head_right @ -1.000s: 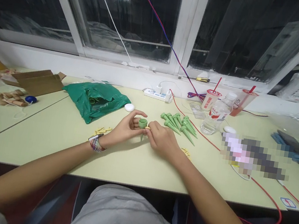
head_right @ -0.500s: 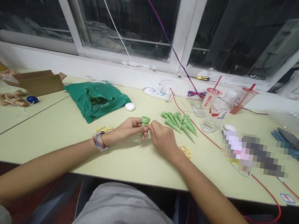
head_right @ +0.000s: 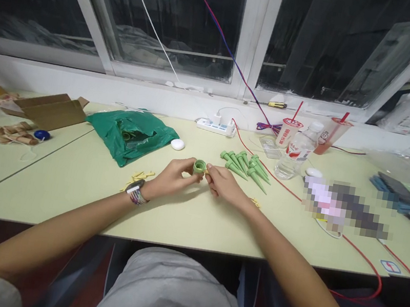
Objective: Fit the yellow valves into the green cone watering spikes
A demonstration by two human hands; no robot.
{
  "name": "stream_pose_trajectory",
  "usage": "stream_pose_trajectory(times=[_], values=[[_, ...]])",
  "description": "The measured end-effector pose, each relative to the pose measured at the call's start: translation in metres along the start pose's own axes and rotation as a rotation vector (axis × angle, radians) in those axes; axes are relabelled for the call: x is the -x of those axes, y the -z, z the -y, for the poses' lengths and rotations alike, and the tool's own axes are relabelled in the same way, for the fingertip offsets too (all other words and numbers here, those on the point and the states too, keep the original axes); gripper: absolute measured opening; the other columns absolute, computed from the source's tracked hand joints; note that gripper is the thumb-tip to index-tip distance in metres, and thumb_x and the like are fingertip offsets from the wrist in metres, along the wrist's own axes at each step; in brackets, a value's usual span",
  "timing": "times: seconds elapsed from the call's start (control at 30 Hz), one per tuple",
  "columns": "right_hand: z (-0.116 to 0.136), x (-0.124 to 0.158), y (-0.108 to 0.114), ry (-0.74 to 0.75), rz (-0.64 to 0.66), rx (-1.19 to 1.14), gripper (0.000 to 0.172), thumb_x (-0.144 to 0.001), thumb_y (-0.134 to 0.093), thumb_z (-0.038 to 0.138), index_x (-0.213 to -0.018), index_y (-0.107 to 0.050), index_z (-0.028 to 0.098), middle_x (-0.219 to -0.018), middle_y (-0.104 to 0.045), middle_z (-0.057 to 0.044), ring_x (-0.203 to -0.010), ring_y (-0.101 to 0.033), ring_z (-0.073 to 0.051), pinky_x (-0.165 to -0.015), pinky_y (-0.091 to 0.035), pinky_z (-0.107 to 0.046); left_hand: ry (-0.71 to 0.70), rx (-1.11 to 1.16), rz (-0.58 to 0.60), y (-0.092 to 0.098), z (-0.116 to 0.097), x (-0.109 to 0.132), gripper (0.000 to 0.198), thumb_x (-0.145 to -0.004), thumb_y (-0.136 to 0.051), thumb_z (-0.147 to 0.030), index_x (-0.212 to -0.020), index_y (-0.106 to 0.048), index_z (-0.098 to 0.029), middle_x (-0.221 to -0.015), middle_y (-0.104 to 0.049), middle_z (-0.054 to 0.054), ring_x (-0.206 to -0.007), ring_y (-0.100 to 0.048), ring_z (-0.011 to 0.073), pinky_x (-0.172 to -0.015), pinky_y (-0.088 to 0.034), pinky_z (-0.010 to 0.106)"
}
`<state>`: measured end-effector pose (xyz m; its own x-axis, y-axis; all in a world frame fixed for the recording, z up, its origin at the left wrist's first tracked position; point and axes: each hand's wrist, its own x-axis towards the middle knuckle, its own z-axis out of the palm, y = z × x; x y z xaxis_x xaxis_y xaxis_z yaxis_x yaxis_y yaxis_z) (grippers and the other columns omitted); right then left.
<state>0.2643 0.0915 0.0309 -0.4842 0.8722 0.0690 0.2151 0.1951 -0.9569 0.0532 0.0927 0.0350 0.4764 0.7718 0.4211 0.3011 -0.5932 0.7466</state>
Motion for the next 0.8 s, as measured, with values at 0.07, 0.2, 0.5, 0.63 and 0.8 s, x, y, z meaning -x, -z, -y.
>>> stream_pose_trajectory(times=[0.07, 0.2, 0.5, 0.63, 0.8], values=[[-0.003, 0.003, -0.006, 0.210, -0.157, 0.320, 0.039, -0.109, -0.032, 0.047, -0.081, -0.046, 0.023, -0.065, -0.049, 0.001, -0.059, -0.048, -0.017, -0.060, -0.035, -0.030, 0.142, 0.260, 0.101, 0.002, 0.001, -0.003, 0.024, -0.096, -0.066, -0.039, -0.094, -0.067, -0.015, -0.082, -0.069, 0.006, -0.075, -0.067, 0.0182, -0.072, -0.050, 0.030], [-0.010, 0.004, -0.012, 0.457, -0.291, 0.780, 0.027, -0.109, -0.036, 0.037, -0.091, -0.049, 0.022, -0.079, -0.061, -0.004, -0.063, -0.048, -0.018, -0.061, -0.029, -0.032, 0.347, 0.698, 0.229, 0.002, 0.008, -0.006, 0.030, -0.090, -0.076, -0.041, -0.092, -0.070, -0.011, -0.082, -0.070, 0.008, -0.069, -0.068, 0.0167, -0.068, -0.053, 0.030], [-0.006, -0.002, 0.000, 0.520, -0.330, 0.873, 0.037, -0.108, -0.037, 0.044, -0.082, -0.050, 0.022, -0.070, -0.058, -0.005, -0.058, -0.045, -0.018, -0.059, -0.020, -0.033, 0.440, 0.971, 0.211, -0.004, 0.005, -0.006, 0.025, -0.081, -0.086, -0.031, -0.085, -0.069, -0.012, -0.070, -0.065, 0.002, -0.060, -0.061, 0.0109, -0.062, -0.053, 0.025], [-0.010, 0.000, -0.008, 0.492, -0.341, 0.738, 0.033, -0.109, -0.033, 0.040, -0.084, -0.047, 0.023, -0.070, -0.057, -0.003, -0.059, -0.045, -0.017, -0.059, -0.025, -0.032, 0.356, 0.857, 0.143, -0.005, -0.002, -0.006, 0.027, -0.082, -0.084, -0.034, -0.084, -0.068, -0.012, -0.069, -0.064, 0.002, -0.058, -0.060, 0.0114, -0.057, -0.050, 0.024], [-0.009, 0.003, -0.020, 0.380, -0.274, 0.341, 0.037, -0.110, -0.034, 0.045, -0.082, -0.043, 0.024, -0.069, -0.052, 0.001, -0.062, -0.046, -0.016, -0.064, -0.034, -0.030, 0.226, 0.643, 0.095, -0.001, -0.007, -0.004, 0.023, -0.087, -0.078, -0.033, -0.089, -0.067, -0.014, -0.070, -0.062, 0.000, -0.059, -0.058, 0.0103, -0.058, -0.047, 0.023]])
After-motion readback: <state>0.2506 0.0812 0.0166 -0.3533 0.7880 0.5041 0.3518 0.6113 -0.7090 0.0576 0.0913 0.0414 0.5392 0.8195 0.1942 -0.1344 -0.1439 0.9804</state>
